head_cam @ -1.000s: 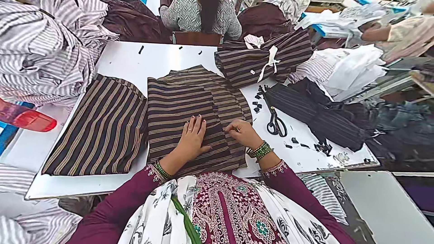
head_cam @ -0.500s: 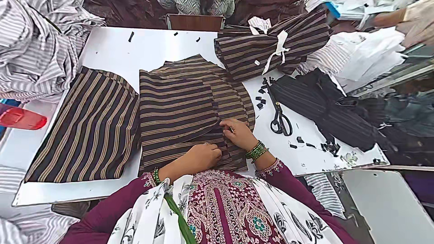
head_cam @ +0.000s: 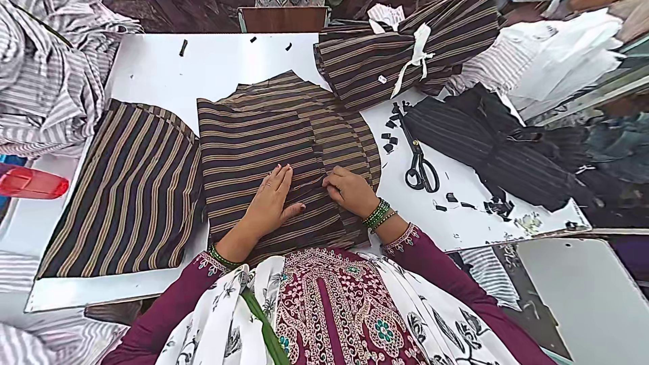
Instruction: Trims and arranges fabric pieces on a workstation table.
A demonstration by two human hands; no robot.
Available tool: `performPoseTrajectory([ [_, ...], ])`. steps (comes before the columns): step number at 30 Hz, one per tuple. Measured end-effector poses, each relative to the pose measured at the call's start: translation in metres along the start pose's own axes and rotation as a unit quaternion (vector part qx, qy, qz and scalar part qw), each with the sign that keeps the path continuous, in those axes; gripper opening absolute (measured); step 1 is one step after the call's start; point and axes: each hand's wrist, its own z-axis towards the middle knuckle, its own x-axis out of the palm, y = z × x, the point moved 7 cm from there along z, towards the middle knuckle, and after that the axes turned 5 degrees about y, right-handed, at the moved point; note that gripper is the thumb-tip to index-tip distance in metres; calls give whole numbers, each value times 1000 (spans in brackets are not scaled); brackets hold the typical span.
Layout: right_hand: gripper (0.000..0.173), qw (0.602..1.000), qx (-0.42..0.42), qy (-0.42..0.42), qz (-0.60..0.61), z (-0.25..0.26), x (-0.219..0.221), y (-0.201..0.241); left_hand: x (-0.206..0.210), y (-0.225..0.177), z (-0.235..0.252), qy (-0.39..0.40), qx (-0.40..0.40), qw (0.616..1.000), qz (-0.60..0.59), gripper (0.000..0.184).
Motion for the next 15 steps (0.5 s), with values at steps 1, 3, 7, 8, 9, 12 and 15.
performPoseTrajectory([
  [1,20,999,-22,-25,-20,1,-2,0,0,0,0,-4,2,1000,-5,89],
  [3,19,996,-49,-54,-59,1,-4,1,1,-1,1,13,7,1000,4,75],
  [7,22,995,95,15,-29,0,-5,-17,9,-14,0,135,1,988,71,72],
  [8,23,986,165,36,-3,-2,-9,-25,10,-19,-1,167,2,983,69,73],
  [9,26,972,226,51,27,-6,-12,-31,10,-25,-1,197,8,978,61,74],
  [12,47,946,288,50,142,-17,-20,-36,8,-40,5,260,47,964,36,74],
  [15,52,938,238,-18,252,-21,-19,-27,1,-38,25,280,77,957,8,59],
])
